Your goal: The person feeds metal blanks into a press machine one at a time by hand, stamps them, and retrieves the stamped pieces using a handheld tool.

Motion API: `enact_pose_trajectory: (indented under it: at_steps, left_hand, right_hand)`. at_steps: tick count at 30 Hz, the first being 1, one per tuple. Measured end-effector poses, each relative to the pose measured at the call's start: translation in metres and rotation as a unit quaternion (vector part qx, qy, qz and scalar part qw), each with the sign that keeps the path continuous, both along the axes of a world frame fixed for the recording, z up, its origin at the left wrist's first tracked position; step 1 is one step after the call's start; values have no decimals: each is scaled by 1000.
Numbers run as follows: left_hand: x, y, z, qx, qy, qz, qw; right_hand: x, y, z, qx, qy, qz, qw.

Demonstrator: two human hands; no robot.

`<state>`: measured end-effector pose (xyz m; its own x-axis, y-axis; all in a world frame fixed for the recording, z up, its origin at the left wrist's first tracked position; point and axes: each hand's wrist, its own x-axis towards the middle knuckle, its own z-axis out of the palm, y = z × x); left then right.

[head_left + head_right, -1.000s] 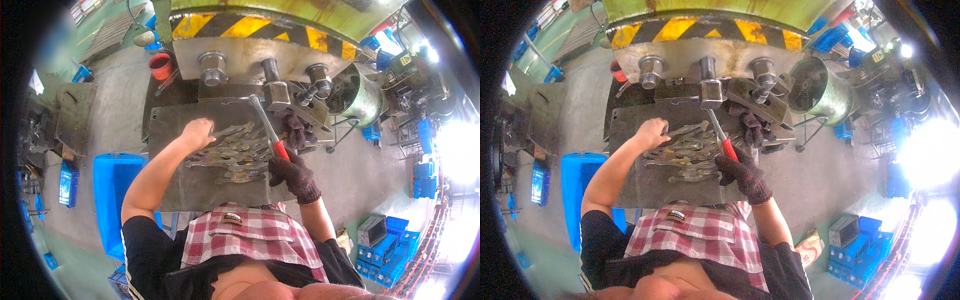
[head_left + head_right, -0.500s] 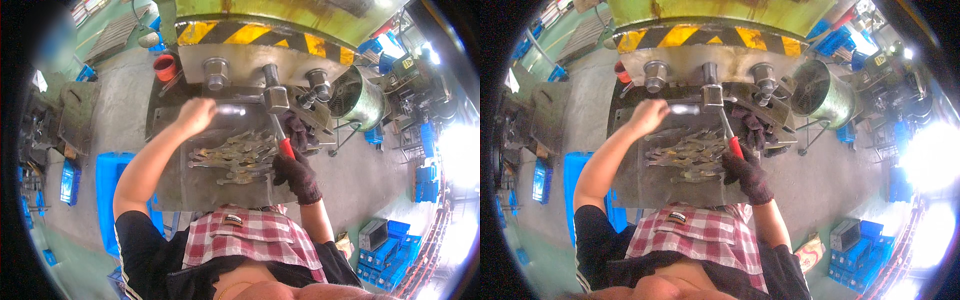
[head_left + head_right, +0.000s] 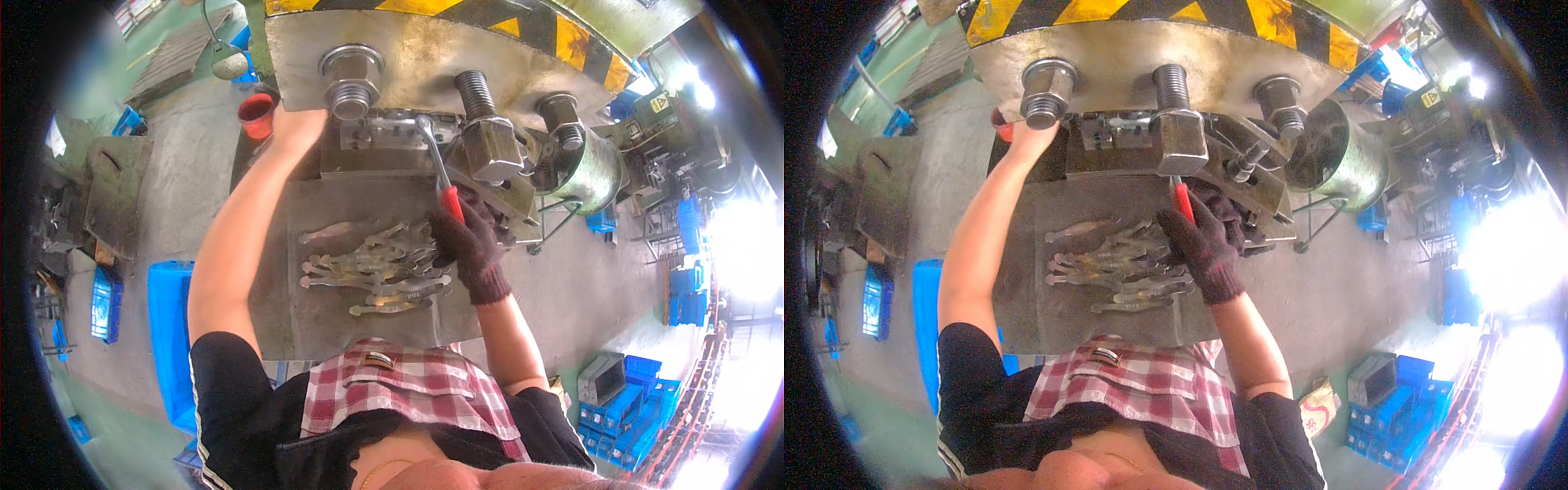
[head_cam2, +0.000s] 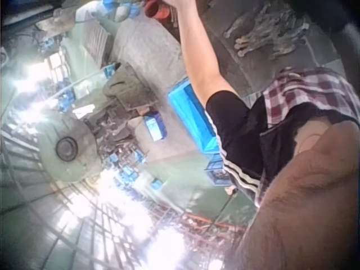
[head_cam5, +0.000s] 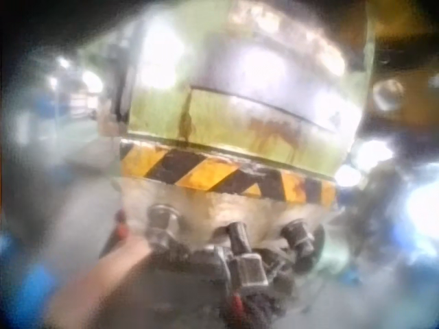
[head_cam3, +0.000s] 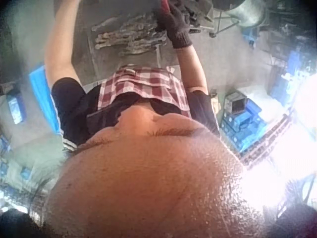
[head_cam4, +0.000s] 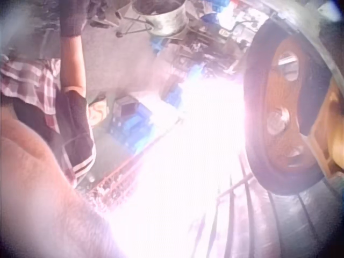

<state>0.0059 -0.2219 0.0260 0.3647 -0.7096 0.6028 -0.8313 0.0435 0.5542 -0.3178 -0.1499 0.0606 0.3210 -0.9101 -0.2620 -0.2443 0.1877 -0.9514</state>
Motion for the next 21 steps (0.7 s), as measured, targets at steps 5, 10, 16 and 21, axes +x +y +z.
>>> enact_pose_trajectory:
  at_steps: [5, 10, 16, 21]
  left_hand:
    - [16, 56, 11, 73, -8, 19, 997]
    - [5, 99, 10, 113, 140, 19, 983]
    - [-13, 122, -11, 78, 109, -39, 990]
    - [-22, 131, -6, 14, -211, -88, 974]
  right_hand:
    - [31, -25, -9, 14, 15, 5, 1000]
    - [24, -30, -9, 12, 69, 66, 995]
    - [11, -29, -31, 40, 89, 10, 995]
    - [-15, 20, -22, 171, -99, 46, 979]
